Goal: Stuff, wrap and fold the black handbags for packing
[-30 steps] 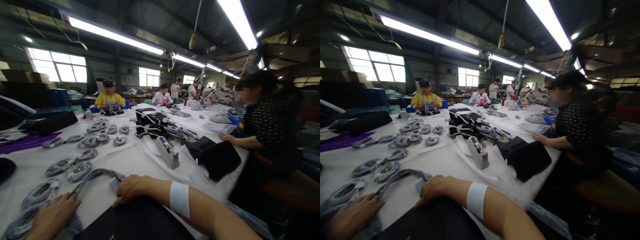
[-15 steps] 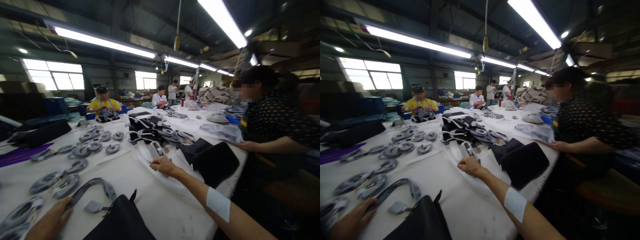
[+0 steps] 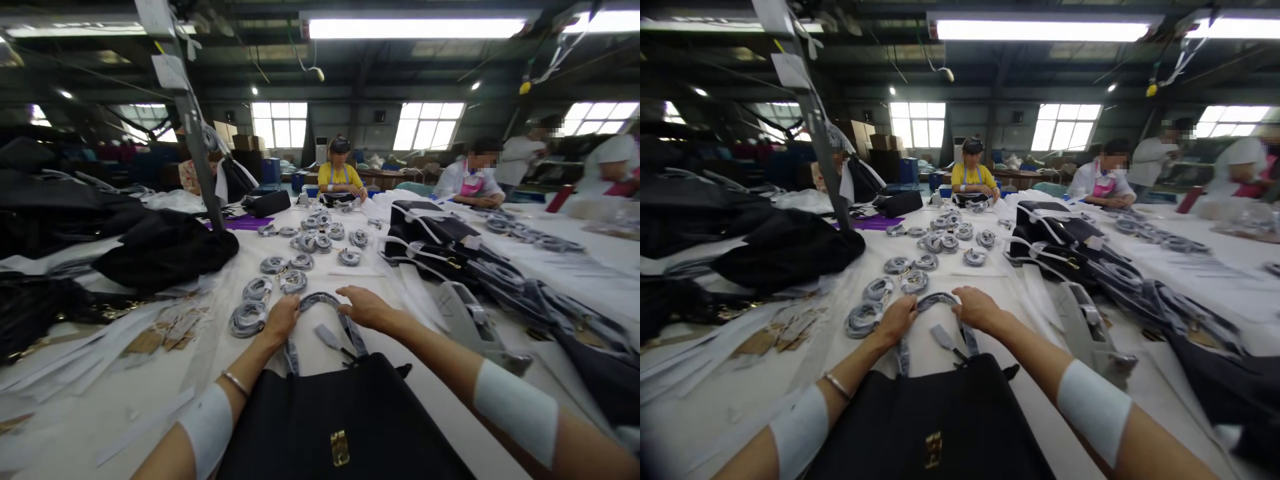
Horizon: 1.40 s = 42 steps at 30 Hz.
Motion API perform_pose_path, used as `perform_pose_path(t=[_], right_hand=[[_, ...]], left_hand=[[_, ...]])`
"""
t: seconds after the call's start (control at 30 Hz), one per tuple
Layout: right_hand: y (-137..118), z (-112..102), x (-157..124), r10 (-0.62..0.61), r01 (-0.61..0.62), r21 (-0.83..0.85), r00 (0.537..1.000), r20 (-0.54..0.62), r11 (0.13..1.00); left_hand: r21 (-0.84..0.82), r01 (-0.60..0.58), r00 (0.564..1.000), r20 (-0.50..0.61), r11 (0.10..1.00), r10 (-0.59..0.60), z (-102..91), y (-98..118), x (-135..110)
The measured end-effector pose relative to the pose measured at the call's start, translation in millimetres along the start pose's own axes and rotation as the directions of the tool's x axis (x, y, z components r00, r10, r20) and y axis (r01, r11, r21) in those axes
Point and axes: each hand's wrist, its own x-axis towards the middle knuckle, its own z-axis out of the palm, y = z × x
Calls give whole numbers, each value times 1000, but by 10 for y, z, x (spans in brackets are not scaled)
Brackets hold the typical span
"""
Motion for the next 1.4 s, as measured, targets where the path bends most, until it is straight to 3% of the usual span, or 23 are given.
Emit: perform_pose_path(t=[0.1,0.23,0.43,0.57,0.63,0.73,0.83,1.03,1.1,1.17,1.27,1.4], right_hand=[[-160,236,418,-15,18,-99,1000,24,995],[-125,496,769,-6,13,-172,999,45,985],[100,644,848,21,-33,-148,997,-81,988],[199,656,790,-43,22,-109,979,-200,994],[267,653,768,-68,44,-95,963,-260,994],[399,669,749,-80,60,-73,947,-311,996],[513,726,735,-83,72,-48,942,-326,996],[533,810,731,-80,83,-8,929,-362,997],[501,812,738,-92,99,3,930,-356,995],[474,808,746,-118,129,13,937,-330,992],[457,794,760,-142,158,35,947,-288,987],[455,782,788,-128,152,81,961,-246,985]], left_hand=[[-70,13,999,-43,997,-17,37,-31,-33],[-248,63,993,-84,967,-86,87,-86,-41],[-386,70,994,-52,920,-98,121,-175,74],[-427,61,997,-10,902,-72,79,-209,123],[-533,51,997,71,844,-16,49,-230,124],[-752,77,973,201,655,117,43,-253,117],[-827,88,956,226,556,186,93,-227,123],[-745,110,973,217,658,84,135,-64,135],[-618,147,979,205,772,-22,109,-22,113],[-387,137,989,105,912,-103,82,7,79],[-56,29,999,-21,998,-31,55,43,21],[58,-11,1000,2,998,11,29,80,-26]])
